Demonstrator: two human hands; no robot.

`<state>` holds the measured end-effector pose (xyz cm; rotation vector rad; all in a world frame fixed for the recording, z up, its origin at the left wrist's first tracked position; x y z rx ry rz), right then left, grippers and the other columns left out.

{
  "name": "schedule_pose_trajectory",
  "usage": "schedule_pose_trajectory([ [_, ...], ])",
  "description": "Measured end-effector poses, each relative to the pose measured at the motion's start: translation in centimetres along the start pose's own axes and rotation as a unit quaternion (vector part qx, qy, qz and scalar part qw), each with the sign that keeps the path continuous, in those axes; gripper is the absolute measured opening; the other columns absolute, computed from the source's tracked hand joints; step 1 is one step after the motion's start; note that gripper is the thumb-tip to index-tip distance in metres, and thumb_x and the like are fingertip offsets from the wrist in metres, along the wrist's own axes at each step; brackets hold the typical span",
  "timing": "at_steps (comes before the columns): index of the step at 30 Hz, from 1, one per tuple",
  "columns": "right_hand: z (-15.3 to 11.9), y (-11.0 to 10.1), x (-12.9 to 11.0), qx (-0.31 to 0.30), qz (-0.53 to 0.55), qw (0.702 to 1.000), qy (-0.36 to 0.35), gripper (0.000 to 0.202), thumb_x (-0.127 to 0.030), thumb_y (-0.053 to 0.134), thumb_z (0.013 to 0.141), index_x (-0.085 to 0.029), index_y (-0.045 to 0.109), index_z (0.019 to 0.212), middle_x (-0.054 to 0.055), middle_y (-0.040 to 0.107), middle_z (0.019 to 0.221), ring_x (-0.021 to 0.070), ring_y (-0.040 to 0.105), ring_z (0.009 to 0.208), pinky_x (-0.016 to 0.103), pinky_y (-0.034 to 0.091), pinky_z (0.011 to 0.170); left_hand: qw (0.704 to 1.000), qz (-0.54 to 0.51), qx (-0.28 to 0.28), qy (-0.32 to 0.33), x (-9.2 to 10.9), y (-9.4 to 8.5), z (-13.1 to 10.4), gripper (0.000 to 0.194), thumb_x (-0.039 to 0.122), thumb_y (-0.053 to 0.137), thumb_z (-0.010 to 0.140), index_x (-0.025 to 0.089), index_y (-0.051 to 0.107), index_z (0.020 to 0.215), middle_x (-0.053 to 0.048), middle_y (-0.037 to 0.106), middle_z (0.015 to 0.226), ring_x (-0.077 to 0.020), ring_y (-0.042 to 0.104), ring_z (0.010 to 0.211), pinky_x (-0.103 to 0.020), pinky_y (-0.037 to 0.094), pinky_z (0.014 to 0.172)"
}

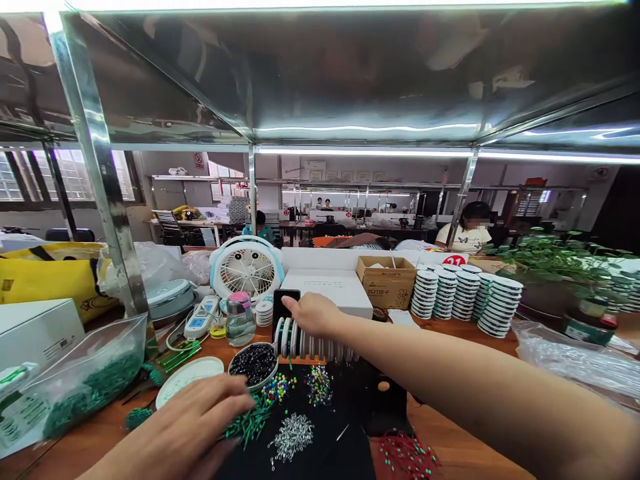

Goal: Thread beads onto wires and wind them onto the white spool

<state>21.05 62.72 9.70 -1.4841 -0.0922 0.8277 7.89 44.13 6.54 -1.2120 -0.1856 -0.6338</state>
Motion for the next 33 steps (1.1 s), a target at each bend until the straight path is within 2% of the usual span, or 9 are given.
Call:
schedule_pose_trajectory([
  [3,0.1,-0.6,0.6,0.019,0.032,0.999,0.016,0.067,-0.051,0.016,0.092,-0.007,0.066,0.096,0.019,0.067,0.098,0.0256,0.063,0.089,0.033,0.045,0.076,0.998,-0.031,0.049,0.03,4.0,-1.3,4.9,0.025,0.027,0.064,0.073,0.033,0.07,0.097,-0.004,0.064,0.111,-0.0296,0.056,0.104,-0.037,0.041,0.095],
  [6,-0.3,-1.2,0.9,0.046,0.055,0.997,0.022,0.064,-0.048,0.017,0.093,-0.007,0.066,0.096,0.018,0.067,0.097,0.0235,0.063,0.089,0.03,0.043,0.076,0.994,-0.031,0.082,0.058,5.9,-0.9,8.2,0.022,0.024,0.06,0.077,0.028,0.067,0.097,-0.007,0.061,0.107,-0.0278,0.054,0.101,-0.039,0.04,0.092],
  [10,-1.6,-1.9,0.6,0.071,0.071,0.995,0.018,0.064,-0.045,0.015,0.095,-0.008,0.067,0.097,0.017,0.068,0.096,0.0225,0.062,0.093,0.027,0.041,0.077,0.993,-0.043,0.084,0.071,5.6,0.2,10.3,0.026,0.017,0.059,0.075,0.025,0.066,0.098,-0.008,0.059,0.108,-0.0274,0.051,0.104,-0.042,0.037,0.094],
  [16,-2.2,-2.2,0.7,0.087,0.082,0.993,0.017,0.064,-0.044,0.017,0.095,-0.007,0.068,0.098,0.017,0.067,0.101,0.0228,0.061,0.097,0.026,0.04,0.078,0.989,-0.107,0.059,0.086,5.0,1.3,11.7,0.034,0.019,0.058,0.075,0.027,0.064,0.107,-0.007,0.058,0.117,-0.0261,0.049,0.111,-0.041,0.033,0.099],
  [23,-2.0,-2.4,0.7,0.099,0.087,0.991,0.023,0.061,-0.044,0.019,0.094,-0.009,0.069,0.092,0.016,0.069,0.095,0.0219,0.062,0.092,0.026,0.04,0.076,0.989,0.009,0.063,0.132,5.5,2.2,12.3,0.026,0.023,0.049,0.084,0.027,0.068,0.101,-0.007,0.065,0.098,-0.0225,0.058,0.089,-0.034,0.043,0.081],
  [28,-2.4,-2.4,1.0,0.13,0.095,0.987,0.019,0.043,-0.033,0.031,0.091,-0.01,0.067,0.088,0.017,0.067,0.093,0.0246,0.061,0.091,0.03,0.04,0.077,0.986,0.023,0.102,0.131,5.4,1.3,13.6,0.021,0.022,0.046,0.086,0.022,0.067,0.088,-0.006,0.064,0.09,-0.02,0.058,0.085,-0.032,0.043,0.077],
  [31,-2.8,-2.4,1.6,0.162,0.117,0.979,0.025,0.03,-0.021,0.035,0.087,-0.011,0.059,0.103,0.015,0.066,0.098,0.0231,0.059,0.095,0.03,0.04,0.078,0.983,0.031,0.127,0.13,5.1,0.4,15.3,0.02,0.021,0.046,0.086,0.02,0.066,0.082,-0.005,0.061,0.086,-0.0189,0.057,0.082,-0.032,0.043,0.076],
  [33,-3.0,-2.2,2.0,0.177,0.138,0.974,0.029,0.03,-0.015,0.037,0.084,-0.012,0.052,0.11,0.013,0.065,0.099,0.0209,0.059,0.095,0.028,0.04,0.078,0.98,0.045,0.14,0.135,5.0,0.0,16.3,0.019,0.02,0.047,0.085,0.019,0.066,0.08,-0.005,0.059,0.085,-0.019,0.055,0.081,-0.032,0.043,0.075],
])
Point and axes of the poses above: each hand's wrist, its own z-axis towards the middle knuckle, its own y-axis out of the palm, x = y × z, the point moved 8 cm from there along z, towards the middle knuckle
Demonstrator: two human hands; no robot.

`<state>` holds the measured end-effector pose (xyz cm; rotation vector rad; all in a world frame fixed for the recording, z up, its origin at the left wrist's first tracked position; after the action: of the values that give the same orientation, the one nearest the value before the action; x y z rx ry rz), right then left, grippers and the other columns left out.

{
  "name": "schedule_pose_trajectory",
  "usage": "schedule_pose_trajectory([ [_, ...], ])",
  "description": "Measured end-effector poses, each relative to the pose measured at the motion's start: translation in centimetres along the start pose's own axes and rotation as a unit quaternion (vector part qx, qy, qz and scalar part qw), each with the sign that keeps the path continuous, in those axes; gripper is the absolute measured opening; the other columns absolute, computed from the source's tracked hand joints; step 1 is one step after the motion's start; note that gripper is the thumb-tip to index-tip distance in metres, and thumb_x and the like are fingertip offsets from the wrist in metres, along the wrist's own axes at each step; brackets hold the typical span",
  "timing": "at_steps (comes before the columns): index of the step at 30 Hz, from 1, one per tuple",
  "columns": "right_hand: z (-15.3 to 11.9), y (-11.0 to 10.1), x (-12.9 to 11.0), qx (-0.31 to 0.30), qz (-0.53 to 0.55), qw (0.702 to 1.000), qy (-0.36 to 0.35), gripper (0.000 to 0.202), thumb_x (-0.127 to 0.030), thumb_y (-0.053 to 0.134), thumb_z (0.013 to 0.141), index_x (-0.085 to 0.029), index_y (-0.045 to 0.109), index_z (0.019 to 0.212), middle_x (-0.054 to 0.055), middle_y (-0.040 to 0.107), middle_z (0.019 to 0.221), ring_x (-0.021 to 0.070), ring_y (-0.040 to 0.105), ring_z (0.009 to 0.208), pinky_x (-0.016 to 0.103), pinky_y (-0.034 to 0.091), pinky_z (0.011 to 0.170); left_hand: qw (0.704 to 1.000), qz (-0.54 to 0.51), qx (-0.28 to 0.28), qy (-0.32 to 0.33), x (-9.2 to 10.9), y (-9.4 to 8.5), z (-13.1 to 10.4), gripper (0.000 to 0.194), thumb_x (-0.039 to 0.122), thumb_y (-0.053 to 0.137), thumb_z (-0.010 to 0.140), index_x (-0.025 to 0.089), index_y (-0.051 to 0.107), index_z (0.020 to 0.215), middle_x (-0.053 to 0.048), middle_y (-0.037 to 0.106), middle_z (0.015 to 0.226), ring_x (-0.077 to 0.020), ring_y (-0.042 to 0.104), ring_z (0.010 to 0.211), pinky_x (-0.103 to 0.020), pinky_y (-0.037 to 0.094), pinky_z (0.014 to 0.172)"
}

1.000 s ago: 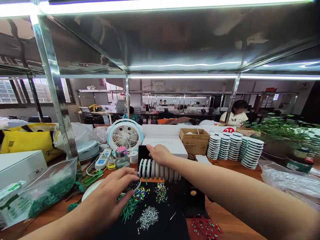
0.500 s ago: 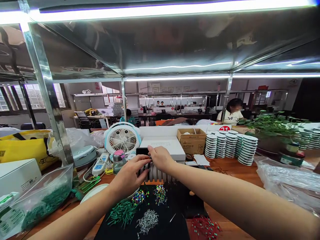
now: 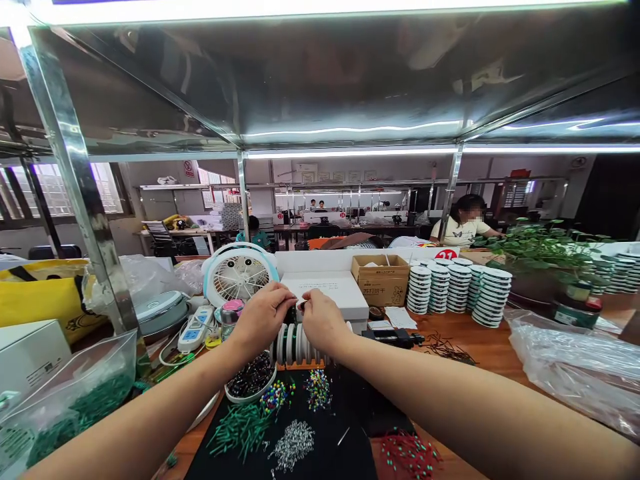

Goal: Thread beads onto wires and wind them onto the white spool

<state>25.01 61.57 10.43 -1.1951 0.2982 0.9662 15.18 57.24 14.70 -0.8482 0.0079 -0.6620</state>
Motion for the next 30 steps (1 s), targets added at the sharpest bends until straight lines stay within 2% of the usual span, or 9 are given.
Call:
schedule_pose_trajectory([
  [4,0.0,0.1,0.6,0.014,0.038,0.999,0.01,0.034,-0.007,0.039,0.078,-0.012,0.047,0.111,0.011,0.064,0.098,0.0189,0.06,0.09,0.026,0.042,0.075,0.999,0.028,0.018,0.021,0.0,-0.1,1.3,0.018,0.018,0.048,0.085,0.018,0.064,0.077,-0.005,0.057,0.083,-0.0193,0.053,0.083,-0.033,0.041,0.077],
  [9,0.4,0.2,1.1,0.014,0.073,0.997,0.03,0.036,-0.004,0.041,0.073,-0.012,0.049,0.108,0.011,0.064,0.096,0.0195,0.061,0.085,0.027,0.044,0.071,0.997,0.048,0.034,0.049,1.2,-1.1,1.5,0.017,0.017,0.048,0.086,0.017,0.062,0.076,-0.004,0.056,0.083,-0.0187,0.052,0.083,-0.034,0.041,0.077],
  [12,0.5,0.1,1.2,0.014,0.087,0.995,0.037,0.035,-0.005,0.045,0.072,-0.011,0.05,0.106,0.012,0.064,0.096,0.021,0.06,0.087,0.029,0.043,0.072,0.996,0.052,0.043,0.063,1.9,-2.2,0.6,0.017,0.018,0.048,0.086,0.017,0.062,0.078,-0.004,0.057,0.083,-0.0184,0.052,0.082,-0.034,0.042,0.076],
  [15,0.6,0.2,1.3,0.015,0.101,0.994,0.038,0.035,-0.004,0.047,0.07,-0.011,0.051,0.104,0.012,0.064,0.093,0.0215,0.06,0.086,0.03,0.043,0.072,0.991,0.07,0.04,0.107,3.1,-2.7,-1.8,0.015,0.015,0.048,0.086,0.018,0.062,0.085,-0.005,0.058,0.087,-0.0182,0.052,0.084,-0.034,0.042,0.076],
  [19,0.5,0.4,1.2,0.016,0.123,0.992,0.031,0.035,-0.001,0.044,0.071,-0.011,0.051,0.103,0.011,0.064,0.089,0.02,0.061,0.08,0.03,0.044,0.069,0.965,0.105,-0.01,0.242,5.0,-1.1,-6.6,0.026,0.002,0.044,0.083,0.018,0.059,0.098,-0.006,0.06,0.097,-0.0185,0.054,0.09,-0.034,0.043,0.08],
  [22,-0.2,0.2,0.8,0.024,0.137,0.99,0.012,0.034,0.0,0.041,0.073,-0.013,0.05,0.103,0.01,0.064,0.091,0.0188,0.061,0.08,0.03,0.045,0.072,0.956,0.107,-0.046,0.269,4.5,0.5,-9.0,0.03,0.0,0.044,0.082,0.017,0.058,0.104,-0.008,0.06,0.102,-0.0208,0.052,0.104,-0.034,0.043,0.088],
  [26,-1.5,-0.4,0.1,0.035,0.164,0.986,-0.021,0.032,-0.001,0.038,0.078,-0.014,0.047,0.106,0.009,0.063,0.096,0.0156,0.061,0.083,0.028,0.046,0.075,0.957,0.104,-0.03,0.27,3.6,1.4,-9.6,0.028,0.005,0.042,0.086,0.02,0.06,0.1,-0.007,0.06,0.105,-0.0225,0.047,0.114,-0.036,0.043,0.093],
  [30,-2.4,-0.7,-0.2,0.042,0.193,0.98,-0.037,0.031,-0.001,0.038,0.079,-0.014,0.046,0.107,0.01,0.062,0.099,0.0158,0.061,0.086,0.03,0.046,0.077,0.954,0.106,-0.034,0.277,3.4,1.9,-9.5,0.028,0.01,0.039,0.089,0.023,0.06,0.102,-0.005,0.061,0.105,-0.0204,0.048,0.113,-0.041,0.04,0.098],
])
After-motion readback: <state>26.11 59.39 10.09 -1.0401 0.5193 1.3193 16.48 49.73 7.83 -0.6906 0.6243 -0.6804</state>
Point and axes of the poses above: each hand's wrist, its own z-axis towards the middle knuckle, its own y-axis out of the palm, x = y × z, the point moved 8 cm from there along z, towards the middle knuckle
